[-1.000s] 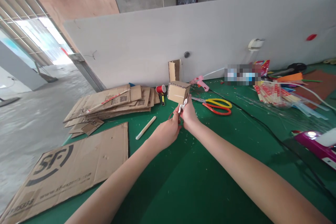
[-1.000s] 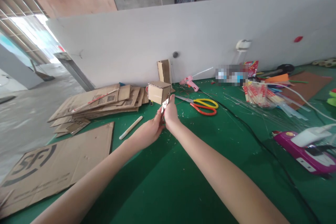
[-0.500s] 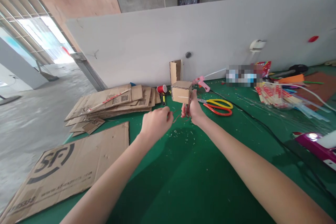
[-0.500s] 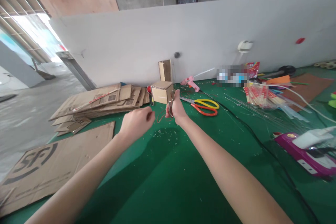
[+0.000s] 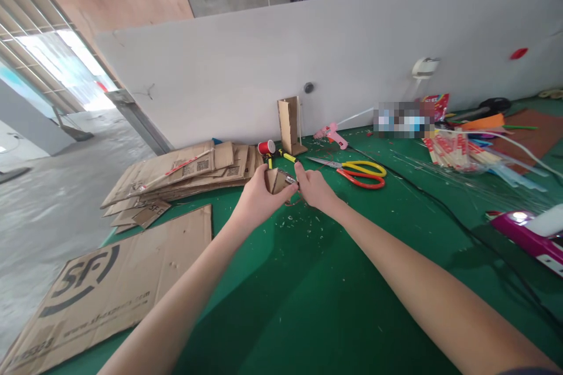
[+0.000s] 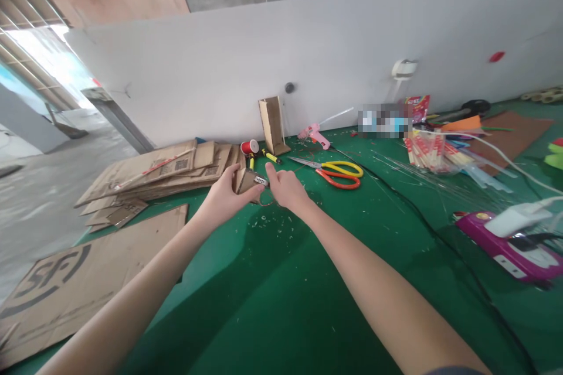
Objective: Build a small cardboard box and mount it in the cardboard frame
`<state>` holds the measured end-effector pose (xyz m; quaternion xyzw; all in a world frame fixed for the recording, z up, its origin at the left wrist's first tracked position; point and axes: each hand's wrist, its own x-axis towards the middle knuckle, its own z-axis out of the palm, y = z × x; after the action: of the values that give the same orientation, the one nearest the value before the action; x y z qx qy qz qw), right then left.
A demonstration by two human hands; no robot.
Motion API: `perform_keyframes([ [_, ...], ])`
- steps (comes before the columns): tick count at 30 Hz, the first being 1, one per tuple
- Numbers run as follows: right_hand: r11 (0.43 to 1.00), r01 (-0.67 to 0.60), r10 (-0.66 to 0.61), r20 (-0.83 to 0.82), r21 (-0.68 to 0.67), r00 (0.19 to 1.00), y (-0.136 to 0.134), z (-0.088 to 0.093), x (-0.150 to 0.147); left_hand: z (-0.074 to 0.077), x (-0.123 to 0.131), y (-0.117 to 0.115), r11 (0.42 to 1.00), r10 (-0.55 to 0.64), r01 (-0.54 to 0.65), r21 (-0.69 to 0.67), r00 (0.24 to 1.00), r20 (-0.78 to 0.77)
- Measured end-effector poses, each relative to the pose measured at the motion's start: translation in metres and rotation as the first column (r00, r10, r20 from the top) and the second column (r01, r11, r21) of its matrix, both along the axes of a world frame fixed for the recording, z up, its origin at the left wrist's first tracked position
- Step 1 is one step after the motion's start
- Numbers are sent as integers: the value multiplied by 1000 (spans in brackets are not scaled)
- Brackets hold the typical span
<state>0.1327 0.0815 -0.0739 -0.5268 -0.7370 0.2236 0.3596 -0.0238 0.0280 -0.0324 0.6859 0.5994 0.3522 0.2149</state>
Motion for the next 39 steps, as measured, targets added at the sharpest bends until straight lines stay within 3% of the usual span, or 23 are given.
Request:
perform_keyframes([
  [3, 999, 31, -31, 69, 12, 997, 2, -2, 3, -6, 5, 1, 991, -54, 71, -110, 987, 154],
  [7, 999, 30, -34, 114, 36, 993, 6, -5, 7, -11, 2, 5, 976, -127, 170, -135, 950, 284],
  [14, 996, -26, 4, 252, 83, 968, -1, -1, 6, -23, -1, 12, 993, 27, -1, -121, 977, 214],
  [17, 994, -11, -30, 357, 112, 934, -2, -1, 7, -34, 8, 9, 992, 81, -50, -112, 951, 299],
  [22, 994, -8, -36, 403, 107, 915, -3, -3, 12, -44, 17, 1, 993, 52, 3, -117, 885, 463],
  [30, 981, -71, -10, 410, 180, 912, -5, -1, 11, -46, 7, 2, 997, -77, 69, 34, 928, 365],
  [39, 968, -55, -71, 476, 245, 877, -6, -3, 7, -47, 3, 6, 996, -68, 47, 70, 942, 328],
])
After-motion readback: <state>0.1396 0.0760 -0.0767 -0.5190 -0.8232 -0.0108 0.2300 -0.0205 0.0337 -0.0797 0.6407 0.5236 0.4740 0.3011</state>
